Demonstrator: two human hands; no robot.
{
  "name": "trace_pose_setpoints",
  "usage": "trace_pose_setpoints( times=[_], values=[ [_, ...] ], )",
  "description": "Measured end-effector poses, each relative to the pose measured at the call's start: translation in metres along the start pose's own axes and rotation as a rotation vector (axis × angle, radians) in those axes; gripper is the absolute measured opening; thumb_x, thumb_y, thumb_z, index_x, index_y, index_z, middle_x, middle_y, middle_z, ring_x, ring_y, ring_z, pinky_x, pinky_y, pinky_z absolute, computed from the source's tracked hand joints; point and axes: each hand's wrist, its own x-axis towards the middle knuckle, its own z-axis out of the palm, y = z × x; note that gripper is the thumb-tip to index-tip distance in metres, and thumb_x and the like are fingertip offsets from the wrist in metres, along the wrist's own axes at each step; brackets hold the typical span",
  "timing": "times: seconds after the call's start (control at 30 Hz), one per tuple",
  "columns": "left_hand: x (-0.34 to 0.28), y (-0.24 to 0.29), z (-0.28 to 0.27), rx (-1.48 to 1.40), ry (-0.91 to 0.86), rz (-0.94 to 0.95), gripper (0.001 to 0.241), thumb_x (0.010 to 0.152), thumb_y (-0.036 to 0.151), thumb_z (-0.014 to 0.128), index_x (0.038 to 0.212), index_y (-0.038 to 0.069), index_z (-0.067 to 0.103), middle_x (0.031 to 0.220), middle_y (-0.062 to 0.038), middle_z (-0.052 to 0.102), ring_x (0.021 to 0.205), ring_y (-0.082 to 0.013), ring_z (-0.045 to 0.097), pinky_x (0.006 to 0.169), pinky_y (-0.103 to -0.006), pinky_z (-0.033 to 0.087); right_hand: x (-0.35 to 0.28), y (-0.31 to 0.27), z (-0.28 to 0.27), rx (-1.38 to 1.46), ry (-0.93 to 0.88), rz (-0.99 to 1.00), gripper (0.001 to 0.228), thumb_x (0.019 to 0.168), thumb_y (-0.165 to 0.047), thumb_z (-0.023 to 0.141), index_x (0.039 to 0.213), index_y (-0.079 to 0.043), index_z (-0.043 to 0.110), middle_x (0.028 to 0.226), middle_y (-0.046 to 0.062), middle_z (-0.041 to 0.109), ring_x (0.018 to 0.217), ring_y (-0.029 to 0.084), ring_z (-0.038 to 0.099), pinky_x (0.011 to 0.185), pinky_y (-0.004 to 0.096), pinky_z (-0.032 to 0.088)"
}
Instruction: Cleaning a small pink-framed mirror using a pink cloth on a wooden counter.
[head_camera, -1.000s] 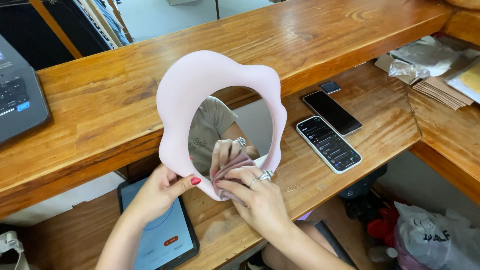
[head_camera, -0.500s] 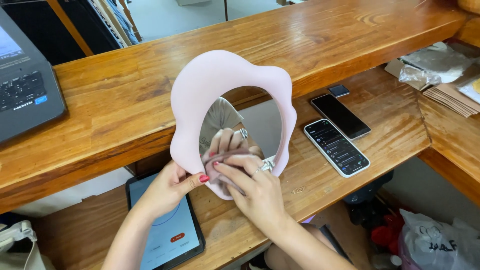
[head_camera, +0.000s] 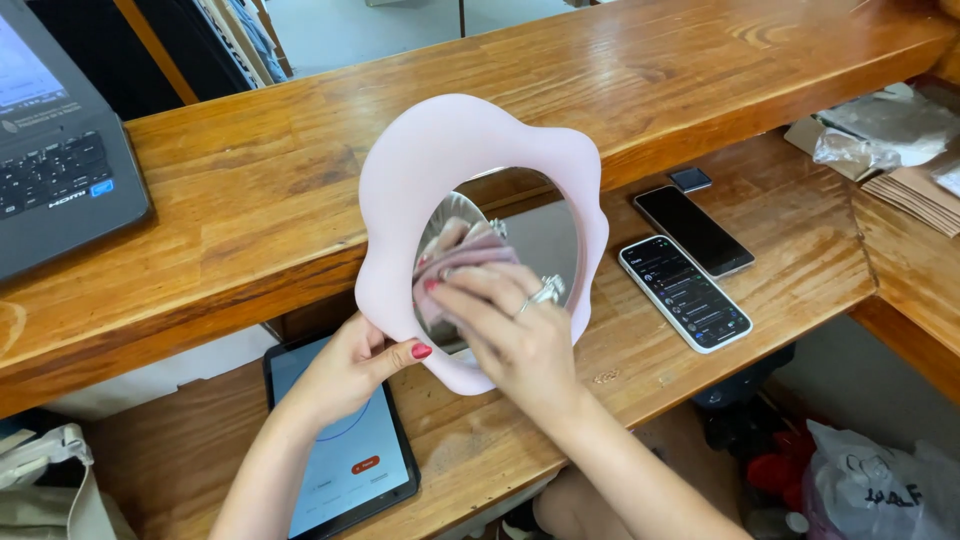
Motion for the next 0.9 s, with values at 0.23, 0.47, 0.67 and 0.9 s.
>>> trace_pose_setpoints(
  times=[0.23,0.47,0.67,0.9],
  values=[
    [-0.005,0.010,-0.006,0.047,-0.055,-0.109,0.027,0.090,0.026,0.072,0.108,0.007,0.073,0.108,-0.004,0.080,0.103,-0.0131,0.072,0.095,-0.0299,0.055,-0.078,-0.007,-0.018,0.125,-0.227,0.135,0.030,0.094,-0.007,0.072,0.123,-0.014,0.072,0.120,0.000,0.068,0.111,0.023,0.067,0.091,0.034,0.060],
    [-0.003,0.010,-0.005,0.104,-0.052,-0.096,0.025,0.090,0.027,0.071,0.106,0.007,0.074,0.106,-0.004,0.081,0.100,-0.0130,0.072,0.092,-0.0298,0.055,-0.071,-0.006,-0.020,0.101,-0.258,0.155,0.038,0.089,0.002,0.069,0.123,-0.017,0.071,0.121,0.001,0.068,0.110,0.022,0.068,0.083,0.034,0.060],
    [-0.004,0.008,-0.001,-0.028,-0.094,0.007,0.039,0.091,0.026,0.070,0.123,0.005,0.067,0.126,-0.007,0.075,0.118,-0.0157,0.068,0.106,-0.0338,0.053,-0.018,-0.007,0.003,0.137,-0.006,-0.062,0.022,0.102,0.000,0.064,0.120,-0.009,0.072,0.124,0.008,0.064,0.112,0.031,0.069,0.097,0.041,0.060],
    [-0.002,-0.003,-0.005,-0.027,-0.042,-0.041,0.039,0.088,0.024,0.074,0.121,0.003,0.067,0.122,-0.007,0.077,0.114,-0.0147,0.069,0.104,-0.0328,0.053,0.026,0.025,0.003,0.092,0.102,-0.066,0.021,0.102,-0.005,0.068,0.123,-0.008,0.070,0.129,0.011,0.065,0.119,0.032,0.064,0.110,0.043,0.052]
  ],
)
